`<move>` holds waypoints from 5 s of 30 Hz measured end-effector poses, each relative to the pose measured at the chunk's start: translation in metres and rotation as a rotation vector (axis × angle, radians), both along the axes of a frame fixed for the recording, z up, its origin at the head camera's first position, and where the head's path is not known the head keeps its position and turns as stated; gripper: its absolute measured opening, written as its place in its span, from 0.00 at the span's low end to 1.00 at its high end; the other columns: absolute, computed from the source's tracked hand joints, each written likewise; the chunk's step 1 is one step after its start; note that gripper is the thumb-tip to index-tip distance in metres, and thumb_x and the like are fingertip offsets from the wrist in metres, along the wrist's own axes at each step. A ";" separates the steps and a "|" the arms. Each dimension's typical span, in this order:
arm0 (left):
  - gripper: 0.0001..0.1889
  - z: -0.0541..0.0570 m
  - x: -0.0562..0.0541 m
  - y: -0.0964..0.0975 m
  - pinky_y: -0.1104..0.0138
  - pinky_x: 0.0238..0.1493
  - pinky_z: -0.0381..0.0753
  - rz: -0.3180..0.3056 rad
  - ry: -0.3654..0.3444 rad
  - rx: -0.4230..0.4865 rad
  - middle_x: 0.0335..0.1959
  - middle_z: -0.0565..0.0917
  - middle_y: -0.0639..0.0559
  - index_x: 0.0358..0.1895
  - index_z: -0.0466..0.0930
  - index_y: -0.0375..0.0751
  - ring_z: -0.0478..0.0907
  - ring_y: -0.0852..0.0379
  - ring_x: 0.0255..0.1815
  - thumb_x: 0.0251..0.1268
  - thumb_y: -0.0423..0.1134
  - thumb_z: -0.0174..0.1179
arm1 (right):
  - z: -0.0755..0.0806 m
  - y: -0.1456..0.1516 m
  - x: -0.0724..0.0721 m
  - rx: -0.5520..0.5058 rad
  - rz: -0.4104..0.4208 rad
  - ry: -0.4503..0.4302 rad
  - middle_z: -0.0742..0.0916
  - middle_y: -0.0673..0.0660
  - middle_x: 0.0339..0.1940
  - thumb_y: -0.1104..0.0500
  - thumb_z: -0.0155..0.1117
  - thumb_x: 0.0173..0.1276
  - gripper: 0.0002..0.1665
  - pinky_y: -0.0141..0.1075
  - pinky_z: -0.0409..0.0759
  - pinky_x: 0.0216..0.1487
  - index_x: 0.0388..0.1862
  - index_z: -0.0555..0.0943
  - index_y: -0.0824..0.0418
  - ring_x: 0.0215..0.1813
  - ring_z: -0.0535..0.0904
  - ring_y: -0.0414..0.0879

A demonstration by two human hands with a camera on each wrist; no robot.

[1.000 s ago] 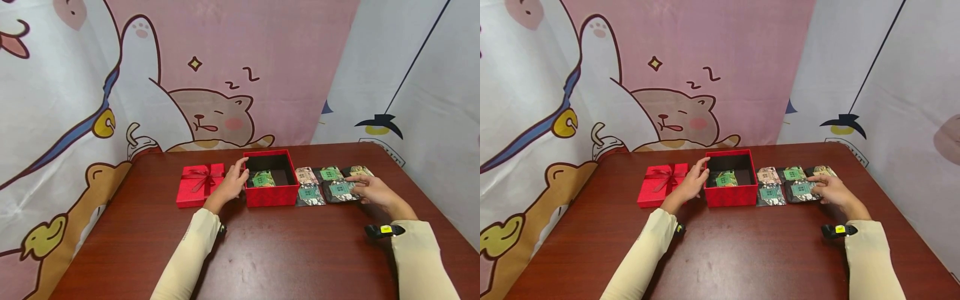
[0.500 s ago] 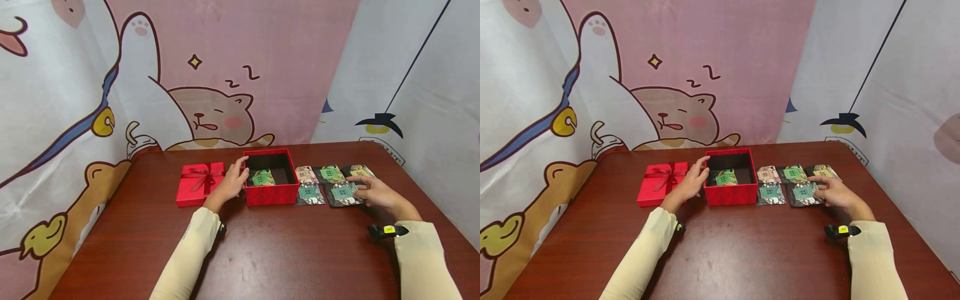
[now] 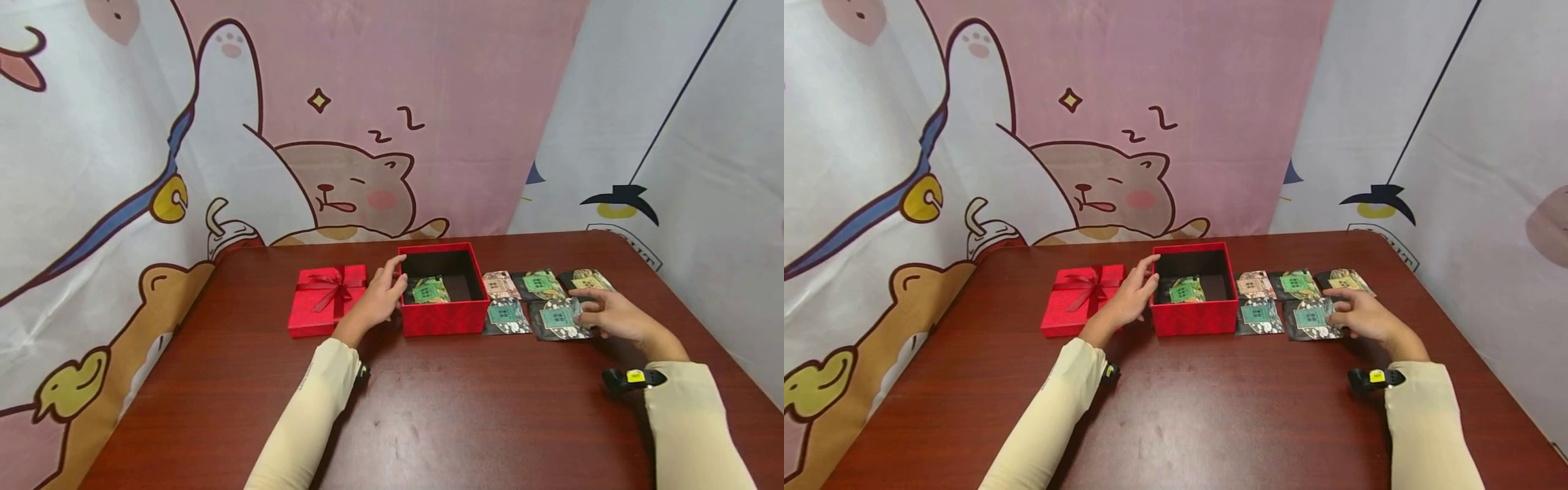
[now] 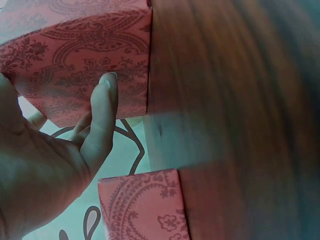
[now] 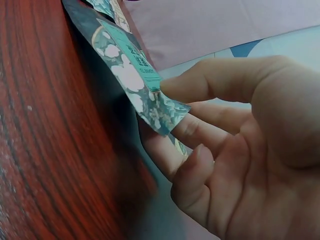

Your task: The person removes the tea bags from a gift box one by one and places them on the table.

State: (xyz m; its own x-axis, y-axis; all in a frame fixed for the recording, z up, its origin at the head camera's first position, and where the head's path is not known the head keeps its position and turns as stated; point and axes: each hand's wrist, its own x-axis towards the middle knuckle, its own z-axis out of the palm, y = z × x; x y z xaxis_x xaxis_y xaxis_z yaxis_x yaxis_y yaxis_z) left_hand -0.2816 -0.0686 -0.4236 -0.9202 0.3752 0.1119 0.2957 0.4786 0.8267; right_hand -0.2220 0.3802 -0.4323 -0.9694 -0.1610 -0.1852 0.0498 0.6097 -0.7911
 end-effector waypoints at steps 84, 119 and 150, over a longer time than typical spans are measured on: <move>0.28 0.003 0.000 -0.001 0.60 0.17 0.81 -0.007 -0.033 0.002 0.61 0.66 0.39 0.78 0.51 0.55 0.81 0.39 0.30 0.80 0.50 0.43 | 0.094 -0.186 -0.030 -0.103 0.044 0.247 0.82 0.72 0.54 0.64 0.56 0.74 0.26 0.41 0.86 0.41 0.67 0.67 0.72 0.50 0.82 0.62; 0.28 0.003 -0.001 -0.002 0.62 0.15 0.79 0.002 -0.035 0.011 0.60 0.67 0.38 0.77 0.51 0.55 0.82 0.40 0.28 0.79 0.48 0.43 | 0.056 -0.246 -0.082 0.047 0.111 0.076 0.79 0.74 0.58 0.63 0.54 0.68 0.29 0.43 0.84 0.44 0.65 0.68 0.75 0.52 0.80 0.60; 0.28 -0.001 -0.001 0.000 0.61 0.15 0.80 -0.005 -0.035 -0.002 0.61 0.66 0.38 0.78 0.51 0.55 0.82 0.39 0.30 0.80 0.49 0.43 | 0.036 -0.249 -0.089 0.121 0.110 0.029 0.74 0.70 0.65 0.59 0.58 0.68 0.30 0.53 0.70 0.67 0.65 0.69 0.74 0.64 0.71 0.60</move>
State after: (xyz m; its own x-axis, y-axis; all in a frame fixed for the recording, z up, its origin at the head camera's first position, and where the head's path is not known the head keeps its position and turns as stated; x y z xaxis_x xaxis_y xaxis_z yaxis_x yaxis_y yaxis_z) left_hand -0.2828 -0.0685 -0.4248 -0.9217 0.3796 0.0793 0.2692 0.4790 0.8356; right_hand -0.3109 0.1312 -0.3967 -0.9523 -0.2449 -0.1821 -0.0444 0.7014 -0.7114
